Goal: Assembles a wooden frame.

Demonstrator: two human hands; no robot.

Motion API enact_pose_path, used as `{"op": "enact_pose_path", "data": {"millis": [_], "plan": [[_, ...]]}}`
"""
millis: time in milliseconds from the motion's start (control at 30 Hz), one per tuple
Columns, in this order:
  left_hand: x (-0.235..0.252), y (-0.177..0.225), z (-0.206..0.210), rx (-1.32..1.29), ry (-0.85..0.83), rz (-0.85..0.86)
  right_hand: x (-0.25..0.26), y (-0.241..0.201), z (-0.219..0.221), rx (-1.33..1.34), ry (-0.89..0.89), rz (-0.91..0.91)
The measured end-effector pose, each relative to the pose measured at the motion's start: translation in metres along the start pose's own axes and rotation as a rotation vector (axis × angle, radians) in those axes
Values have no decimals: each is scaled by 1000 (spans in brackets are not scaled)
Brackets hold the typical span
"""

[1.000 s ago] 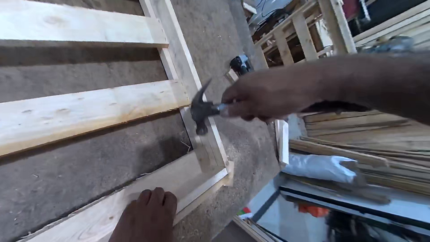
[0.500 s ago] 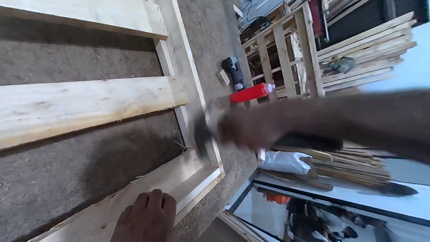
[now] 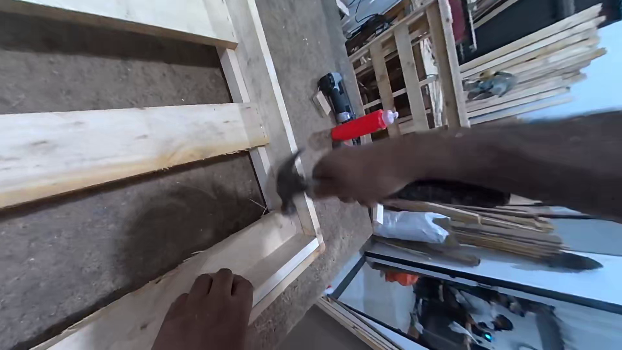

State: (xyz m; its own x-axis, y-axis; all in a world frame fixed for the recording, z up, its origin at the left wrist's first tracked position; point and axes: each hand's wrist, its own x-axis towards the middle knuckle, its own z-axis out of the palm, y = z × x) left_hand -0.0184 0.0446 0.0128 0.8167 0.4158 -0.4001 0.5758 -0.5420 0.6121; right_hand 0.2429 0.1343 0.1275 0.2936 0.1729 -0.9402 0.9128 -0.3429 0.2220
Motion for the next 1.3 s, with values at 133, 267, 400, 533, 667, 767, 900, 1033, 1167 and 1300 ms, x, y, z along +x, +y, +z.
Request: {"op": "enact_pose_path", "data": {"millis": [133, 267, 400, 533, 667, 767, 900, 1033, 1167, 1300], "plan": [[0, 1, -4, -13, -44, -17, 25, 63, 53, 134, 435, -558], [-1, 4, 2, 50, 0, -27, -20, 46, 65, 61, 136, -241], [1, 12, 4, 96, -14, -79, -77, 78, 123, 561, 499, -321], [5, 20, 9, 163, 0, -118, -66, 99, 265, 1164, 850, -419], [12, 24, 11, 147, -32, -122, -2, 62, 374, 1572, 840, -474], [34, 36, 14, 165, -33, -42, 28, 30, 404, 1668, 777, -413], [63, 56, 24, 222, -45, 106, 37, 7, 402, 1724, 842, -319], [73, 57, 20, 85, -128, 101, 53, -25, 391, 1863, 1219, -312], [81, 62, 17, 94, -187, 71, 67, -54, 373, 1925, 1209, -239], [80, 64, 17, 84, -179, 91, 66, -58, 369, 1916, 1159, -174]]}}
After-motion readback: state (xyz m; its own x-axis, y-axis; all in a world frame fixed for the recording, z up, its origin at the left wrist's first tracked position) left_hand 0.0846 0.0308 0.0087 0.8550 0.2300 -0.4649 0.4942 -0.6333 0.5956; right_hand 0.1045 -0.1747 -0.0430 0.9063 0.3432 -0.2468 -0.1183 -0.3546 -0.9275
